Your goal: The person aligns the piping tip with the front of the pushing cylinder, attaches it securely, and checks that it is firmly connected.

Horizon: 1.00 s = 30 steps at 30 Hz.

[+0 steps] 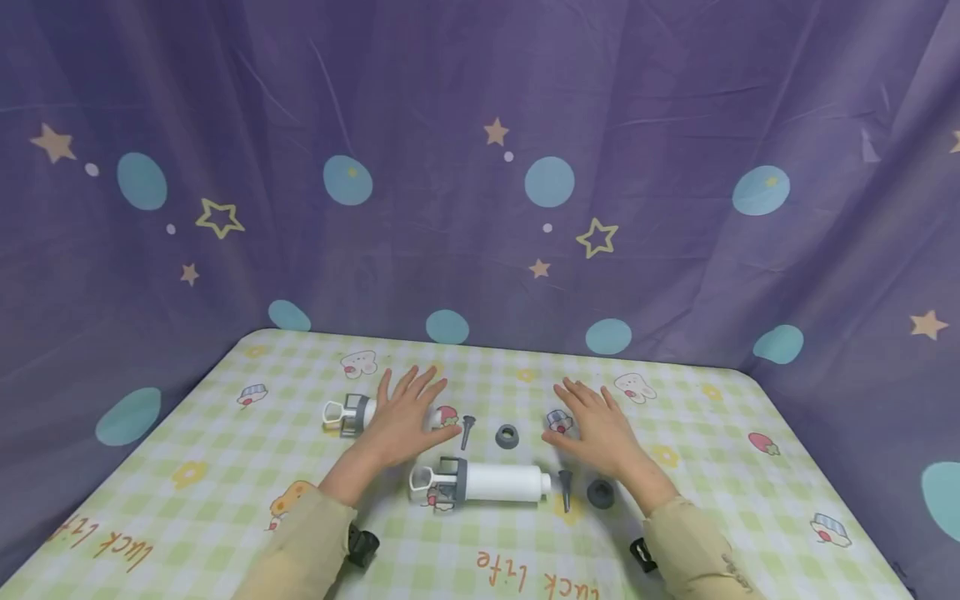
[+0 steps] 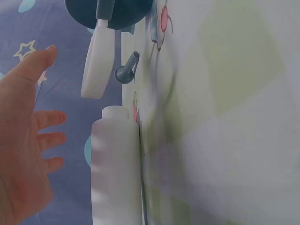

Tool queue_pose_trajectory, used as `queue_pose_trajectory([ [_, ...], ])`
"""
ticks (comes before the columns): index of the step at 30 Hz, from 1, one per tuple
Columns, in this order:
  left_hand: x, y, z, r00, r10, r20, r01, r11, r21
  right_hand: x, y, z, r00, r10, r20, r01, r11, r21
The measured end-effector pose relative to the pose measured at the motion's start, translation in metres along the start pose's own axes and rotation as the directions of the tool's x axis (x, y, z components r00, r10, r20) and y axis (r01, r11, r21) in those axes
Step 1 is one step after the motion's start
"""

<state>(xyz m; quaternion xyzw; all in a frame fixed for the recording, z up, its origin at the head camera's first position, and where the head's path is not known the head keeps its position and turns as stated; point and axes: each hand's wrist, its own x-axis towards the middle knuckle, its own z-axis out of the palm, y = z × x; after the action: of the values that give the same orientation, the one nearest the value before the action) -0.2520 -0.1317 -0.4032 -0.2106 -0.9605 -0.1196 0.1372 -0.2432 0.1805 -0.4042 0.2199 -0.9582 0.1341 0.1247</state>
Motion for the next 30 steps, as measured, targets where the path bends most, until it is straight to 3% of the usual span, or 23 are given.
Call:
queue_pose_trajectory([
  [8, 0.007, 0.004, 0.003, 0.999, 0.038, -0.036, -0.039, 0.998, -0.043, 0.009, -0.007, 0.007, 1.0, -0.021, 0.001, 0.021, 1.0, 0.021],
  [19, 0.017, 0.011, 0.013, 0.996, 0.082, -0.041, -0.086, 0.991, -0.107, 0.017, -0.017, 0.016, 0.998, 0.008, 0.056, -0.014, 0.994, 0.107],
  [30, 0.027, 0.017, 0.022, 0.997, 0.075, 0.023, -0.07, 0.983, -0.168, 0.031, -0.029, 0.017, 0.984, -0.054, 0.171, 0.028, 0.988, 0.153],
])
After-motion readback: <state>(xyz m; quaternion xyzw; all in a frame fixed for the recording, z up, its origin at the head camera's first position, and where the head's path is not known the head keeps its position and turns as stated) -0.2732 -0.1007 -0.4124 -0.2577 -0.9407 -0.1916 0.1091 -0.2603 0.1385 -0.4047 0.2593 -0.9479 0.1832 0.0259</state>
